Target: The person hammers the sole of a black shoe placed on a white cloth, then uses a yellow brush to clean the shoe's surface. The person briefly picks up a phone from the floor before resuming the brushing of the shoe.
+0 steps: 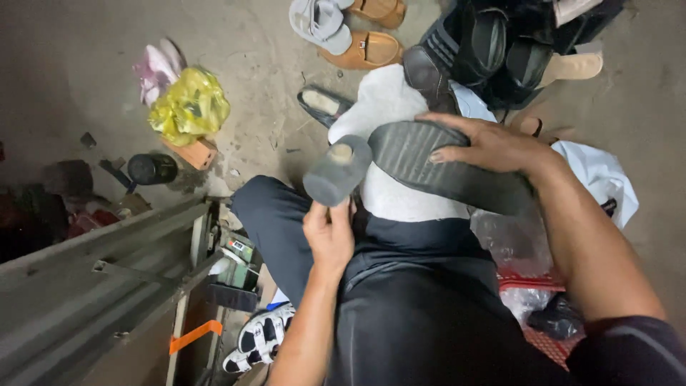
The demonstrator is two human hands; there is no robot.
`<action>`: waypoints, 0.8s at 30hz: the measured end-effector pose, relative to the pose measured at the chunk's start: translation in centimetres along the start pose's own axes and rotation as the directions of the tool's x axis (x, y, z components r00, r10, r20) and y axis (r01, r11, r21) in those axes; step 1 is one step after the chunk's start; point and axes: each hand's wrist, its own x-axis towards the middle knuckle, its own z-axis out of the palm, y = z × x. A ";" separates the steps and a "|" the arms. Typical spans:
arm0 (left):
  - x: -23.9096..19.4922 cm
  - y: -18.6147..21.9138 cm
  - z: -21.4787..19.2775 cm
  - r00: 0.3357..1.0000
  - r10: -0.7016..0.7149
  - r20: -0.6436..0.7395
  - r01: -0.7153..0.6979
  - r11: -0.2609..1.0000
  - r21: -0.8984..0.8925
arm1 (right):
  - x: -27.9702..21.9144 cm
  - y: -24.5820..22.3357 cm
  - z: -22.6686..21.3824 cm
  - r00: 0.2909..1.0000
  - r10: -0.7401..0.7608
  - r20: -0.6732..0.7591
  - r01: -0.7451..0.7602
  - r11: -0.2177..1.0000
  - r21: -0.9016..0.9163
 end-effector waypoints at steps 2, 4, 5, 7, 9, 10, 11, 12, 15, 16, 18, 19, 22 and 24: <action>0.2 -2.4 1.6 0.994 0.090 0.069 -0.098 0.987 0.130 | 0.7 1.2 -0.2 0.999 -0.036 0.030 0.038 0.999 -0.040; 0.7 0.3 0.3 0.995 0.053 0.084 -0.060 0.995 0.081 | 0.6 0.5 0.0 1.000 -0.018 0.023 0.019 0.999 -0.038; 1.2 1.7 -0.2 0.994 0.018 0.109 -0.022 0.999 0.031 | 0.7 0.1 -0.1 1.000 0.004 0.011 -0.004 0.999 -0.033; 0.2 1.4 -0.2 0.998 0.006 0.058 -0.007 1.000 0.005 | 0.7 1.9 0.0 1.000 0.017 0.012 -0.016 0.998 -0.058; 1.1 1.3 0.0 1.000 0.021 -0.014 -0.021 1.000 -0.018 | 1.4 1.9 -0.3 1.000 -0.001 0.002 0.001 0.995 -0.098; 1.4 1.2 0.3 0.997 0.020 0.078 -0.024 0.999 0.046 | 1.5 1.7 -0.2 1.000 -0.013 -0.009 0.011 0.993 -0.119; 1.7 1.3 0.7 0.985 0.014 0.170 -0.033 0.993 0.109 | 1.4 1.6 -0.1 1.000 -0.025 -0.019 0.022 0.990 -0.139; 1.3 -0.2 0.7 0.986 0.022 0.168 -0.040 0.993 0.109 | 1.1 1.5 -0.2 0.999 -0.030 -0.025 0.027 0.990 -0.141; 1.0 -2.6 0.7 0.980 0.004 0.201 -0.018 0.997 0.070 | -0.5 1.7 -0.1 0.998 0.050 -0.044 -0.059 0.974 -0.218; 1.1 -2.2 0.7 0.981 0.000 0.194 -0.012 0.998 0.059 | -0.9 2.3 0.0 0.996 0.066 -0.067 -0.081 0.966 -0.245; 1.3 -1.4 0.4 0.984 -0.005 0.179 -0.004 0.999 0.052 | -1.5 2.8 0.3 0.994 0.074 -0.084 -0.094 0.957 -0.275; 1.5 -1.1 0.3 0.985 -0.021 0.172 0.014 0.999 0.039 | -1.8 2.8 0.3 0.993 0.077 -0.090 -0.097 0.968 -0.233; 1.6 0.5 -0.3 0.985 0.004 0.175 -0.009 0.999 0.032 | -2.5 3.2 0.0 0.991 0.074 -0.109 -0.091 0.983 -0.157; 1.4 0.3 -0.3 0.984 0.053 0.168 -0.061 0.997 0.043 | -2.6 3.1 -1.1 0.991 0.046 -0.122 -0.063 0.989 -0.133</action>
